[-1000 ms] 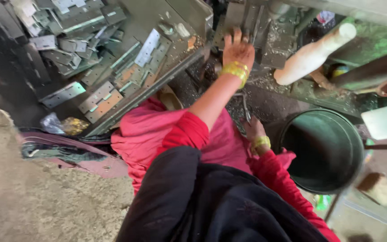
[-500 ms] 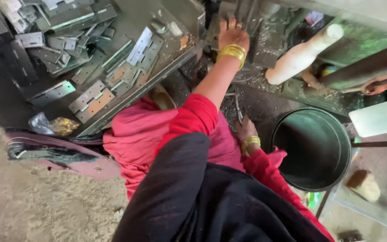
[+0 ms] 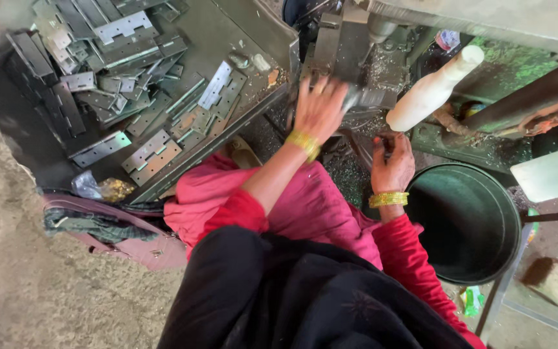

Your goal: The person operates a drill press to drill holes in small metal plates. They pick up each plate, position it under the drill, activate the machine, and then place the finished piece aside. The process is repeated for multiple plates.

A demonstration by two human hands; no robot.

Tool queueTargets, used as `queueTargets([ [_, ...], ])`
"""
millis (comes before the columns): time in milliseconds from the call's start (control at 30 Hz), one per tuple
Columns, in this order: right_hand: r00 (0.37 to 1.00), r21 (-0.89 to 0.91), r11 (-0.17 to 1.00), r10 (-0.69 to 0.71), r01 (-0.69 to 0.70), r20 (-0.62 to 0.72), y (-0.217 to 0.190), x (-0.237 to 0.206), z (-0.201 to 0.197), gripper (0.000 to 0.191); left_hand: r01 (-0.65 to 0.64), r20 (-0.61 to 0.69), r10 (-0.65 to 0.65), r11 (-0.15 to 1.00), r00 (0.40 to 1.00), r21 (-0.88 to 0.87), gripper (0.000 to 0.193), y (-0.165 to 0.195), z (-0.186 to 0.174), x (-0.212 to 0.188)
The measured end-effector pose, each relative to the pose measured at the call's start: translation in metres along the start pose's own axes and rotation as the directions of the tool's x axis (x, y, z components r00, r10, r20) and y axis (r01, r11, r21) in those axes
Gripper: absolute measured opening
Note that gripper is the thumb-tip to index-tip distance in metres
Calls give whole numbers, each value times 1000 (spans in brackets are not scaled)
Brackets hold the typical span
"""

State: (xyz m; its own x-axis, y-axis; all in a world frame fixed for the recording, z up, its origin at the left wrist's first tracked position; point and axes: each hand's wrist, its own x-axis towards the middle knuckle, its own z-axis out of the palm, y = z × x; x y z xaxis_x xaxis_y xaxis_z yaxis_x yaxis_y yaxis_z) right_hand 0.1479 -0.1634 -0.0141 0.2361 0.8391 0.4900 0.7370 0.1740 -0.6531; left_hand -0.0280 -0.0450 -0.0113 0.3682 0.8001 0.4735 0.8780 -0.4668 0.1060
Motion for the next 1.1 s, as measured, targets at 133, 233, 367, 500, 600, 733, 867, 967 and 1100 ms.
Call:
queueTargets([
  [133, 1000, -2, 1000, 8, -8, -21, 15, -4, 3, 13, 113, 64, -120, 989, 991, 96, 37, 51, 10, 55],
  [233, 979, -115, 984, 150, -135, 138, 16, -5, 4, 18, 245, 196, -248, 969, 949, 39, 39, 61, 29, 63],
  [367, 861, -356, 908, 352, -220, 366, 16, -6, 12, 35, 262, 232, -263, 964, 937, 33, 42, 39, 33, 36],
  [500, 827, -288, 938, 314, -194, 467, 27, -9, 22, 43, 280, 208, -270, 960, 940, -22, 46, 34, 20, 1],
  [600, 804, -291, 942, 303, -170, 511, 33, -11, 25, 47, 230, 488, -214, 973, 847, 27, 39, 38, 20, 5],
  [733, 797, -245, 952, 290, -183, 530, 34, -11, 24, 46, 274, 378, -264, 961, 888, 28, 45, 33, 29, 36],
  [867, 788, -252, 946, 311, -203, 532, 45, -9, 26, 48, 293, 392, -328, 944, 859, 150, 47, 27, 34, 46],
  [967, 777, -286, 941, 315, -181, 545, 71, -24, 38, 48, 337, 469, -305, 942, 829, 17, 47, 20, 38, 46],
  [1100, 775, -300, 928, 354, -221, 523, 109, -69, 67, 44, 295, 438, -279, 955, 855, 33, 46, 16, 50, 50],
])
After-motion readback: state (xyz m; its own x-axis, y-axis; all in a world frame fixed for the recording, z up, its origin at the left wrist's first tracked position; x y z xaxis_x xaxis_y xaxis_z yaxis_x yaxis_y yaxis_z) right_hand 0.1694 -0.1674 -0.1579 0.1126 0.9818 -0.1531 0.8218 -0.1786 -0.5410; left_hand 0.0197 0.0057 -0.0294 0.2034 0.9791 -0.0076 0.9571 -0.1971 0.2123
